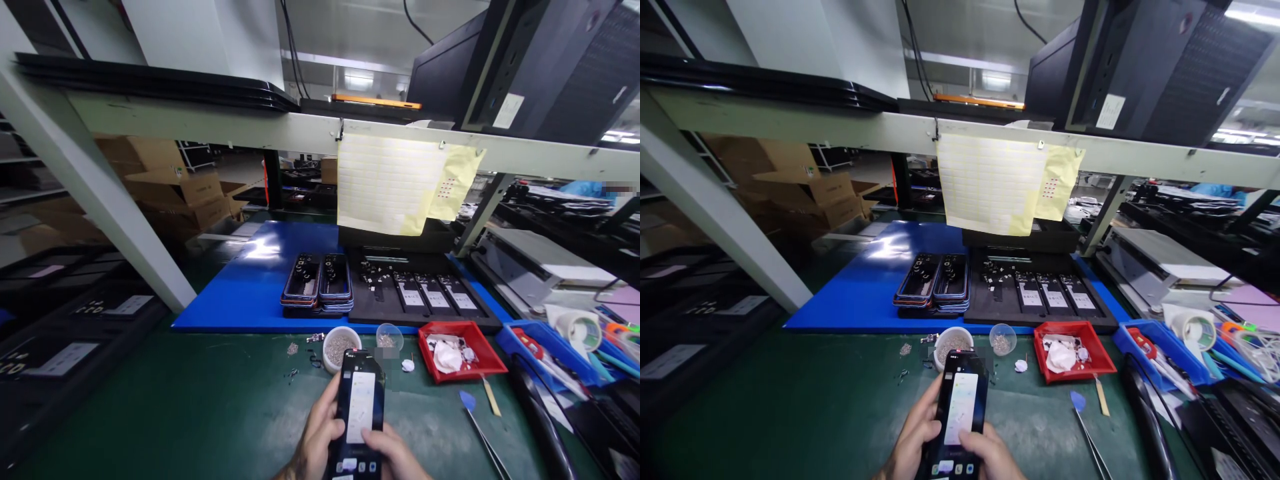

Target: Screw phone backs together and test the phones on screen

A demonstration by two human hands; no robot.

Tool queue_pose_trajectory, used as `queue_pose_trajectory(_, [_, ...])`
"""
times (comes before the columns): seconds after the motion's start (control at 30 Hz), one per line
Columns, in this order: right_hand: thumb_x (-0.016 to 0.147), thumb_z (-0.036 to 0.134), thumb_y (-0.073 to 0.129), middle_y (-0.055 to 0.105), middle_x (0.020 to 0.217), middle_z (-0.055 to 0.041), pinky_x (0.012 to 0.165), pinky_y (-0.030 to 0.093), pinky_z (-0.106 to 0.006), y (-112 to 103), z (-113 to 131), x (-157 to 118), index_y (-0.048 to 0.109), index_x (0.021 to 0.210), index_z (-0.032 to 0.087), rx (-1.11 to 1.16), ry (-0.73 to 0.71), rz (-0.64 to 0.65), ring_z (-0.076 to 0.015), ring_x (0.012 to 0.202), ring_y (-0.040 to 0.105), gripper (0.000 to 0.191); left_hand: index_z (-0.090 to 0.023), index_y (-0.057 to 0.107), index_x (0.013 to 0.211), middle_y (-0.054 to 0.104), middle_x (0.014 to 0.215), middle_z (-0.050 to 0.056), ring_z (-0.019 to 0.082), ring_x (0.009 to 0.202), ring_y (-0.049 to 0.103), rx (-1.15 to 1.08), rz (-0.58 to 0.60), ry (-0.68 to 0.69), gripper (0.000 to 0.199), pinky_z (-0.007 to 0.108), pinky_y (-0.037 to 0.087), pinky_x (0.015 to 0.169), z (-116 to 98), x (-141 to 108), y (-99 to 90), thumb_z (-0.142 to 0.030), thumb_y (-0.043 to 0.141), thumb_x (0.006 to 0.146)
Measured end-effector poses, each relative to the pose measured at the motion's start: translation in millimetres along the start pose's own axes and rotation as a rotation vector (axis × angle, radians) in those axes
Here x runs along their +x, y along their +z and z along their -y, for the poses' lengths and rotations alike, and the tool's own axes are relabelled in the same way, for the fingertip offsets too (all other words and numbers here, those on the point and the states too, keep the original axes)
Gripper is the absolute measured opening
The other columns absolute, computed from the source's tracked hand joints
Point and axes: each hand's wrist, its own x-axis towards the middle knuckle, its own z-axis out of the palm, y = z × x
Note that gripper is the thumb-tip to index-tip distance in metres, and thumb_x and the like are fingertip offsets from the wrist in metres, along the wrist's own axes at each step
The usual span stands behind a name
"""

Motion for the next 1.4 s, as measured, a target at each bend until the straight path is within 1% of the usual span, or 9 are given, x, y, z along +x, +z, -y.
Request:
queue_pose_trajectory(0.13, [0.076,0.056,0.069,0.073,0.095,-0.0161,0.094,0.04,-0.049,11.4,2.6,0.6,0.069,0.11,0.008,0.073,0.019,0.115,-0.0335,0.098,0.065,0.059,-0.018,0.042,0.14,0.067,0.118,0.009,0.031,0.108,0.059,-0.006,-0.009,0.012,0.067,0.03,0.045,0.077,2.9,1.3,-0.7,-0.026,0.058,0.076])
queue_pose_trajectory(0.27, [0.077,0.059,0.067,0.072,0.101,-0.0169,0.092,0.042,-0.054,13.8,3.3,1.5,0.065,0.116,0.009,0.066,0.011,0.148,-0.0369,0.106,0.061,0.063,-0.017,0.043,0.139,0.068,0.116,0.009,0.029,0.104,0.061,-0.018,-0.052,0.008,0.066,0.029,0.046,0.075,6.2,1.4,-0.8,-0.023,0.058,0.075])
queue_pose_trajectory(0.47, [0.065,0.035,0.083,0.075,0.085,-0.0144,0.092,0.042,-0.053,-2.3,-3.7,3.7,0.067,0.108,0.007,-0.006,-0.024,0.018,-0.0351,0.091,0.068,0.053,-0.018,0.042,0.139,0.069,0.114,0.007,0.028,0.104,0.061,0.009,-0.042,-0.01,0.066,0.026,0.044,0.069,0.2,1.5,3.8,-0.021,0.057,0.075])
queue_pose_trajectory(0.63, [0.064,0.035,0.085,0.076,0.084,-0.0126,0.092,0.042,-0.053,-3.2,-5.2,2.9,0.068,0.103,0.009,-0.008,0.001,-0.033,-0.0323,0.083,0.07,0.05,-0.018,0.045,0.138,0.069,0.114,0.008,0.029,0.105,0.06,0.013,-0.038,-0.001,0.063,0.028,0.045,0.074,-2.3,1.3,4.2,-0.025,0.057,0.077])
queue_pose_trajectory(0.87, [0.061,0.036,0.086,0.075,0.084,-0.0133,0.092,0.041,-0.052,2.5,-0.3,2.5,0.069,0.102,0.008,-0.029,-0.008,0.019,-0.0333,0.085,0.07,0.052,-0.018,0.044,0.138,0.069,0.113,0.008,0.029,0.103,0.061,0.034,-0.08,-0.025,0.063,0.028,0.046,0.074,0.3,1.4,2.5,-0.029,0.058,0.077])
queue_pose_trajectory(1.03, [0.06,0.034,0.086,0.074,0.08,-0.0136,0.089,0.042,-0.051,-0.2,-1.0,1.3,0.068,0.104,0.007,-0.035,0.002,-0.016,-0.0334,0.084,0.069,0.054,-0.014,0.037,0.141,0.071,0.106,0.009,0.029,0.096,0.063,0.065,-0.093,-0.044,0.071,0.031,0.046,0.079,2.8,2.2,-0.6,-0.032,0.061,0.077])
queue_pose_trajectory(1.13, [0.059,0.032,0.086,0.074,0.08,-0.0127,0.089,0.042,-0.05,-2.8,-2.6,0.9,0.068,0.102,0.007,-0.027,0.011,-0.019,-0.0331,0.084,0.069,0.053,-0.015,0.037,0.141,0.072,0.099,0.008,0.026,0.089,0.064,0.065,-0.145,-0.061,0.071,0.03,0.046,0.076,3.0,1.7,-0.1,-0.032,0.061,0.077])
queue_pose_trajectory(1.27, [0.058,0.026,0.083,0.074,0.083,-0.0132,0.084,0.044,-0.049,-7.3,-5.0,1.8,0.068,0.099,0.01,0.002,0.019,-0.004,-0.0331,0.083,0.068,0.047,-0.015,0.041,0.138,0.071,0.092,0.006,0.024,0.084,0.064,0.062,-0.169,-0.045,0.063,0.029,0.045,0.071,-0.9,1.7,3.6,-0.027,0.056,0.078])
queue_pose_trajectory(1.4, [0.055,0.014,0.072,0.075,0.088,-0.013,0.076,0.047,-0.045,-9.5,-4.3,0.7,0.069,0.094,0.011,0.0,0.042,0.032,-0.0316,0.082,0.068,0.039,-0.011,0.035,0.14,0.071,0.097,0.008,0.025,0.087,0.063,0.036,-0.139,-0.063,0.064,0.028,0.044,0.067,-6.6,1.7,6.9,-0.024,0.053,0.08])
